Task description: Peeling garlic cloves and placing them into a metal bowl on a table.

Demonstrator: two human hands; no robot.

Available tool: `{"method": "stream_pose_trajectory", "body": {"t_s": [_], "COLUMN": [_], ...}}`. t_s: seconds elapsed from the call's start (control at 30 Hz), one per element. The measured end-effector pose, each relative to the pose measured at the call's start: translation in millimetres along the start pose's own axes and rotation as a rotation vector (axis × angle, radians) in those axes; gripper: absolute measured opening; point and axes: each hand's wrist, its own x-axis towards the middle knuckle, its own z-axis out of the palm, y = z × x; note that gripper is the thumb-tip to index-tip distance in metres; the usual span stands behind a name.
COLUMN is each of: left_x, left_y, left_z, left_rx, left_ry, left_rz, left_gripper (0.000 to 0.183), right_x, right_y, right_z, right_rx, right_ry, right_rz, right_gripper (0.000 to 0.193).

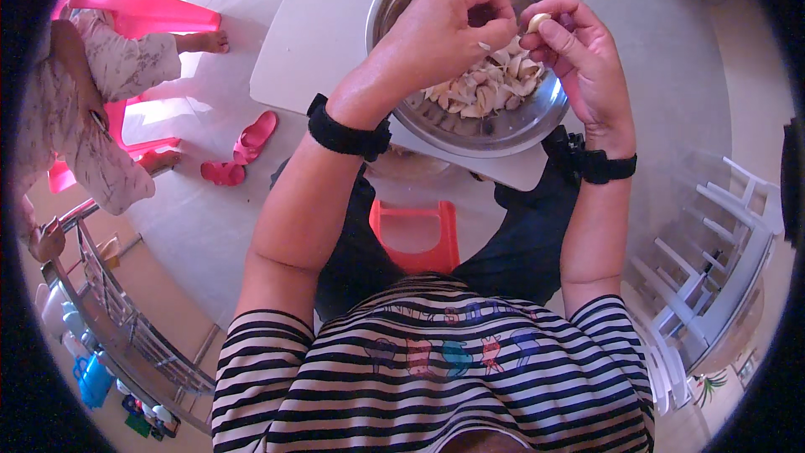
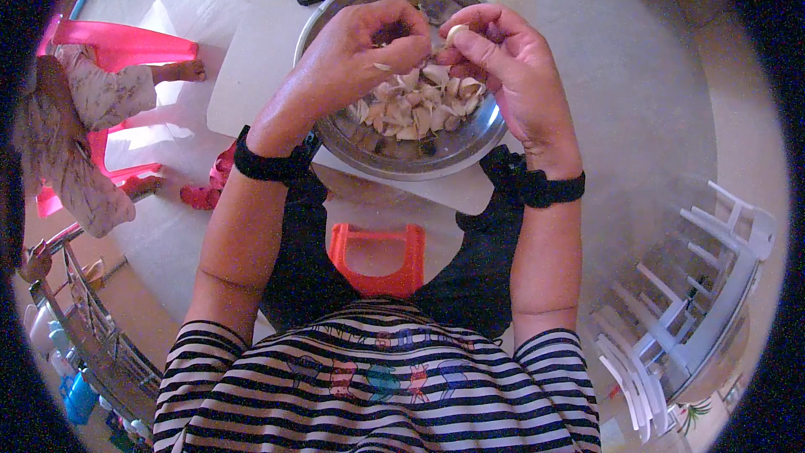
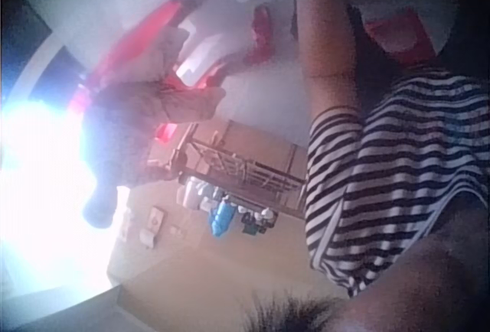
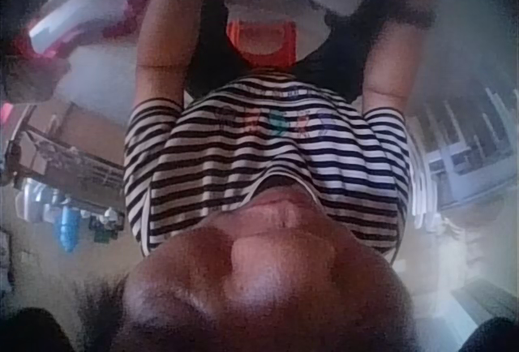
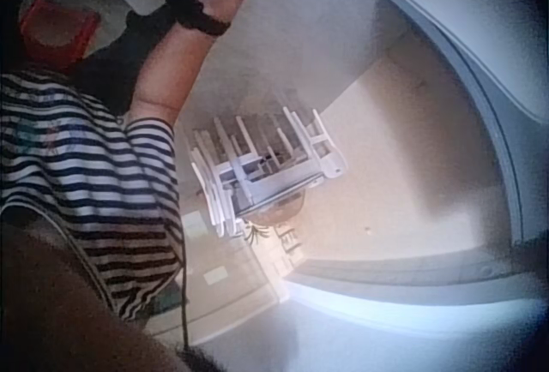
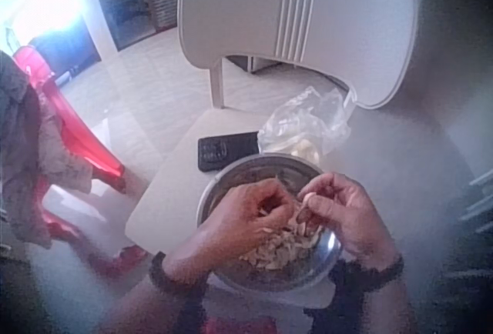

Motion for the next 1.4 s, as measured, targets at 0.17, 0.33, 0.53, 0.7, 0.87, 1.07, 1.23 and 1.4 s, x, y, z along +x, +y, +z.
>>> {"method": "stream_pose_trajectory", "body": {"t_s": [0.17, 0.33, 0.53, 0.7, 0.87, 1.07, 1.23, 1.4], "left_x": [1.4, -1.4, 1.1, 1.2, 0.3, 0.7, 1.7, 1.8], "left_y": [-3.0, 10.2, 1.8, -5.7, -0.1, 0.5, 4.4, 0.5], "left_z": [0.9, 4.5, 4.9, 6.2, 6.0, 5.6, 5.2, 6.9], "left_rx": [-0.066, -0.087, 0.107, 0.066, 0.123, 0.147, 0.150, 0.207], "left_ry": [-0.006, 0.013, 0.062, 0.058, 0.088, 0.120, 0.134, 0.114], "left_rz": [-0.067, -0.042, 0.012, 0.048, 0.047, 0.080, 0.035, 0.073], "left_gripper": [0.022, 0.025, 0.022, 0.019, 0.018, 0.017, 0.018, 0.018], "right_x": [5.4, 4.3, 3.8, 1.9, 1.1, 1.6, 2.2, 2.1], "right_y": [7.7, 8.5, 9.5, 6.4, 5.3, 5.5, 8.7, 7.5], "right_z": [-11.8, -2.6, -2.9, 4.4, 4.3, 6.6, 10.2, 9.8], "right_rx": [0.111, -0.068, -0.091, -0.042, -0.144, -0.176, -0.275, -0.181], "right_ry": [-0.016, 0.091, 0.053, 0.076, 0.065, 0.101, 0.077, 0.058], "right_rz": [-0.080, -0.078, -0.058, -0.054, -0.059, -0.105, -0.205, -0.134], "right_gripper": [0.016, 0.013, 0.011, 0.013, 0.017, 0.015, 0.016, 0.020]}}
